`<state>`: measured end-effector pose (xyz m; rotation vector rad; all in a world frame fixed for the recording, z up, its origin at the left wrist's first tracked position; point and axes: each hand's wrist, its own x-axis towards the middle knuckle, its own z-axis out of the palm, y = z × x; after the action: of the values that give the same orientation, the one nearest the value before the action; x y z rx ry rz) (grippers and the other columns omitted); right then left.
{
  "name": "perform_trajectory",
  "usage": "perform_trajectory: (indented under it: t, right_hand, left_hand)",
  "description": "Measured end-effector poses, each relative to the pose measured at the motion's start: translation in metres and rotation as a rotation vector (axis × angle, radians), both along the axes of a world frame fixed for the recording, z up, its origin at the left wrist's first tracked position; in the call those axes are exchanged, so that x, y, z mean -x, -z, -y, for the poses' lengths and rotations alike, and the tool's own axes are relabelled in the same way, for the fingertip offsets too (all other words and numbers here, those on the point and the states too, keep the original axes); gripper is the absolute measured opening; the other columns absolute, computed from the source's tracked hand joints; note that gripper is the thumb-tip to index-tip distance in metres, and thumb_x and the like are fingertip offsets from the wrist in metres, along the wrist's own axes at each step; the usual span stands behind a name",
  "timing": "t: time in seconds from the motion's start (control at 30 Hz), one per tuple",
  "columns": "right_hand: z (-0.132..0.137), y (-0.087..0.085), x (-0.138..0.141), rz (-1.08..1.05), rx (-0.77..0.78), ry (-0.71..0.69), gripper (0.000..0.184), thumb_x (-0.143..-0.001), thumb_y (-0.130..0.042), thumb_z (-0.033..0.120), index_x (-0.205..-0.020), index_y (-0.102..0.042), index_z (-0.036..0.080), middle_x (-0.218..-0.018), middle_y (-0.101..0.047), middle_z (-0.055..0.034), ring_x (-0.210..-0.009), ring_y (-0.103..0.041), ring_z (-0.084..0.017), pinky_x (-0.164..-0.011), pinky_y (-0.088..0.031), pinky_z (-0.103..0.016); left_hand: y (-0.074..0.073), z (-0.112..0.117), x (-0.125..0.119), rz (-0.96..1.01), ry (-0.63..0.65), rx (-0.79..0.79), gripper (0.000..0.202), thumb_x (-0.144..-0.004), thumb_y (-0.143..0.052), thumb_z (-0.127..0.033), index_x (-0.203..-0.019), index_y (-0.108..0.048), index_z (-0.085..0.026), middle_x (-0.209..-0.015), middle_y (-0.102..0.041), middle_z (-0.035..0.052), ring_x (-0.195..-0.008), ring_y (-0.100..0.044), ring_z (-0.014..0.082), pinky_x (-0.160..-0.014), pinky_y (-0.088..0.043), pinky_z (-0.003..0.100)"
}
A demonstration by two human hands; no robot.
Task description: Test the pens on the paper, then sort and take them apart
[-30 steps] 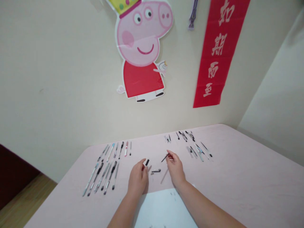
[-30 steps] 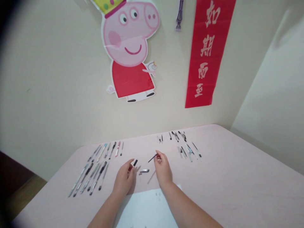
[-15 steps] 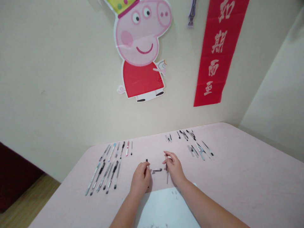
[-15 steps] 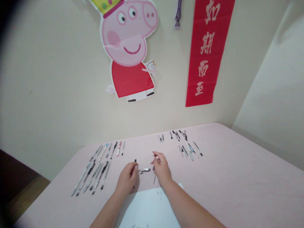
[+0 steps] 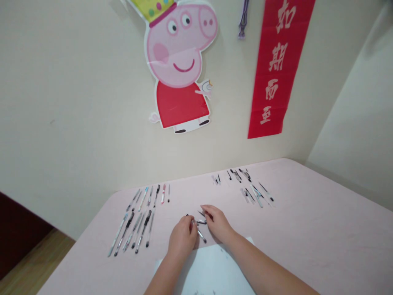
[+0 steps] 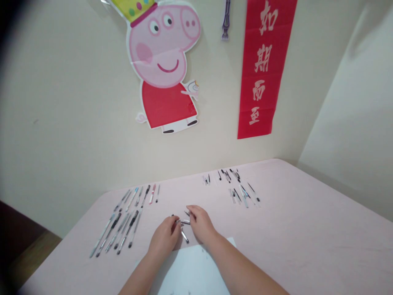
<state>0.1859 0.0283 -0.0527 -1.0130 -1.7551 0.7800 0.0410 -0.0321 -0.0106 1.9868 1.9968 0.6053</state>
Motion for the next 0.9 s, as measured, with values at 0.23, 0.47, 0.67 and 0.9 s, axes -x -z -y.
perform_trajectory:
  t: [0.23, 0.47, 0.67, 0.9]
  right_hand:
    - [0.001, -0.009, -0.008, 0.123, 0.018, 0.104, 0.029, -0.08, -0.043, 0.01, -0.093, -0.068, 0.016, -0.094, -0.068, -0.0082, -0.091, -0.06, -0.018, -0.086, -0.046, -0.031]
    - [0.011, -0.018, -0.005, 0.273, -0.009, 0.04, 0.029, -0.077, -0.044, 0.004, -0.089, -0.068, 0.015, -0.087, -0.064, -0.008, -0.086, -0.058, -0.018, -0.082, -0.044, -0.029]
    - [0.016, -0.014, 0.005, 0.108, -0.014, -0.123, 0.029, -0.082, -0.042, 0.007, -0.097, -0.065, 0.016, -0.093, -0.063, -0.0083, -0.091, -0.057, -0.017, -0.085, -0.044, -0.031]
    - [0.013, -0.003, 0.006, -0.124, 0.07, -0.108, 0.027, -0.085, -0.041, 0.02, -0.097, -0.066, 0.018, -0.097, -0.063, -0.0078, -0.095, -0.057, -0.018, -0.088, -0.043, -0.034]
  left_hand:
    - [0.001, -0.001, 0.0, -0.007, 0.006, -0.003, 0.033, -0.089, -0.031, -0.024, -0.106, -0.058, -0.016, -0.1, -0.064, 0.0106, -0.096, -0.059, 0.0204, -0.084, -0.041, 0.031]
    - [0.009, -0.003, 0.004, 0.057, 0.073, -0.038, 0.032, -0.088, -0.033, -0.02, -0.109, -0.057, -0.015, -0.102, -0.063, 0.0113, -0.099, -0.059, 0.0203, -0.087, -0.042, 0.032]
    - [0.017, -0.005, 0.006, 0.176, 0.097, -0.087, 0.036, -0.083, -0.035, -0.012, -0.113, -0.054, -0.016, -0.108, -0.063, 0.0103, -0.101, -0.057, 0.0187, -0.091, -0.042, 0.033]
    - [0.02, -0.007, 0.008, 0.212, 0.059, -0.062, 0.042, -0.078, -0.037, -0.006, -0.116, -0.052, -0.014, -0.094, -0.064, 0.0084, -0.087, -0.058, 0.0169, -0.082, -0.044, 0.029]
